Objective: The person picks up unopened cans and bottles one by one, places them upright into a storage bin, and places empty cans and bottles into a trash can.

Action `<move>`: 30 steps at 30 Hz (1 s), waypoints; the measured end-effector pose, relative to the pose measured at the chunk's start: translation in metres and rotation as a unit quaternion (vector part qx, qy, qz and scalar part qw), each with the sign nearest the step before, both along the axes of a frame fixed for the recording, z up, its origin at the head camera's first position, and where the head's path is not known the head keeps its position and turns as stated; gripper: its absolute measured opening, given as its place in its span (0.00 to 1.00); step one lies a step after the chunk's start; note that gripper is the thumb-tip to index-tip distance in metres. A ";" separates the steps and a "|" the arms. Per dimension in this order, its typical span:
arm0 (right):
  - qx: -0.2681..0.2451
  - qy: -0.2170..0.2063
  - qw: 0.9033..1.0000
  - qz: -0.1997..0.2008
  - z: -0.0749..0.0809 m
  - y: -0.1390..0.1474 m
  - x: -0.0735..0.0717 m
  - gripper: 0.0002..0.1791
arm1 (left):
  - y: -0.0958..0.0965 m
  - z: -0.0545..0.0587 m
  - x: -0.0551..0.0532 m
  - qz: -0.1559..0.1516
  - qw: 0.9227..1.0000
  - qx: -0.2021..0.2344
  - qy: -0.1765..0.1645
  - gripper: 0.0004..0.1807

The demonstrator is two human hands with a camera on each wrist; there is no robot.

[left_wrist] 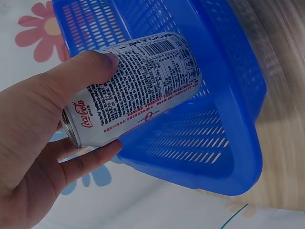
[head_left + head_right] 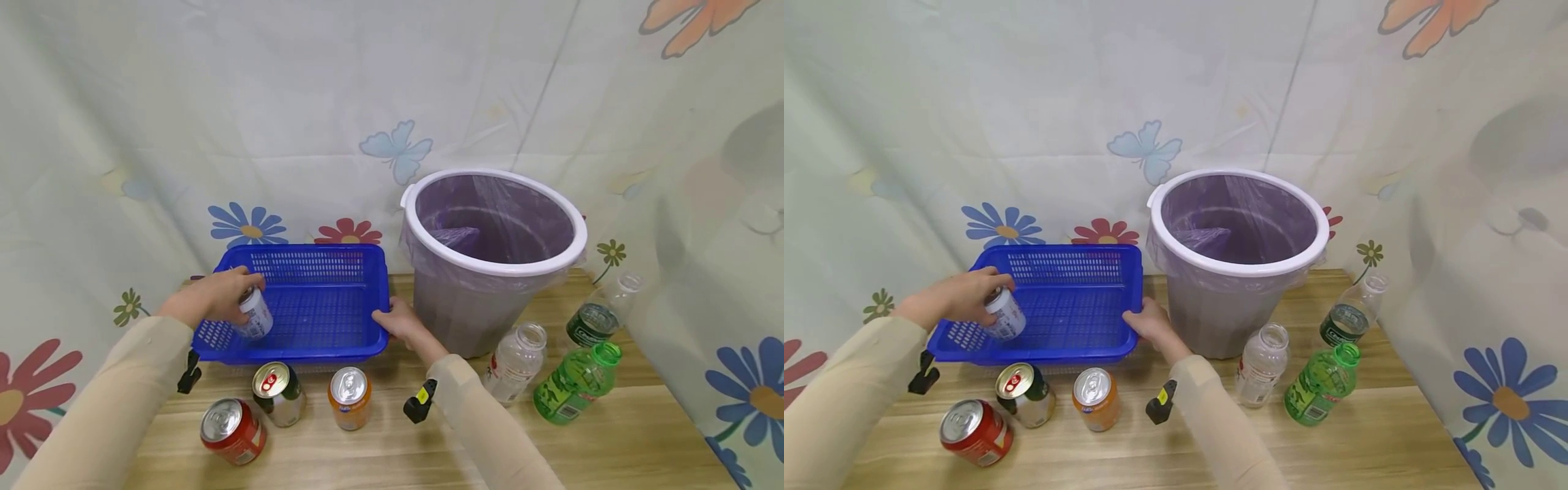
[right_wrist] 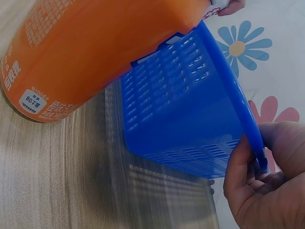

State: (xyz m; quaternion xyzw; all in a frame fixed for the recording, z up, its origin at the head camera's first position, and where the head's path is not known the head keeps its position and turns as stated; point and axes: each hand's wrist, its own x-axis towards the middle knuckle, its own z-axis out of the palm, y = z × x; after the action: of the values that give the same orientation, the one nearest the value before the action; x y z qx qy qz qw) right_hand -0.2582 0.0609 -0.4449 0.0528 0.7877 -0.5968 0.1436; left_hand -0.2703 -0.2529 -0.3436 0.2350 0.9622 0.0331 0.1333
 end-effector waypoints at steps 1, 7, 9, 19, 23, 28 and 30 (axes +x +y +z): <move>0.000 -0.001 1.000 0.000 0.000 0.000 0.000 0.17 | -0.001 -0.001 0.000 0.003 1.000 0.001 -0.002 0.28; 0.000 -0.003 1.000 -0.003 0.000 0.000 0.000 0.17 | -0.002 -0.006 -0.002 0.010 1.000 0.004 -0.010 0.28; 0.002 -0.003 1.000 -0.005 0.001 0.000 0.000 0.17 | -0.003 -0.008 -0.004 0.010 1.000 0.002 -0.013 0.27; 0.003 0.001 1.000 -0.005 -0.001 0.001 0.000 0.17 | -0.010 -0.024 -0.011 0.034 0.999 -0.006 -0.008 0.27; -0.003 0.001 1.000 -0.005 -0.002 0.000 0.000 0.17 | -0.013 -0.027 -0.012 0.043 0.999 -0.003 -0.010 0.27; -0.018 -0.004 1.000 -0.006 -0.002 -0.001 0.000 0.16 | -0.014 -0.026 -0.014 0.040 0.999 -0.002 -0.005 0.28; -0.022 -0.002 1.000 -0.005 -0.004 -0.002 0.000 0.16 | -0.014 -0.026 -0.014 0.037 0.999 -0.005 -0.004 0.28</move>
State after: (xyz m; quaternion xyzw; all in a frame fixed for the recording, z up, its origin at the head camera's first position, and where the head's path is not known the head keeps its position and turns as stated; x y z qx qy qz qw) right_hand -0.2579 0.0588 -0.4487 0.0545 0.7736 -0.6149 0.1432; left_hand -0.2845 -0.2672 -0.3699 0.1981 0.9700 0.0341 0.1368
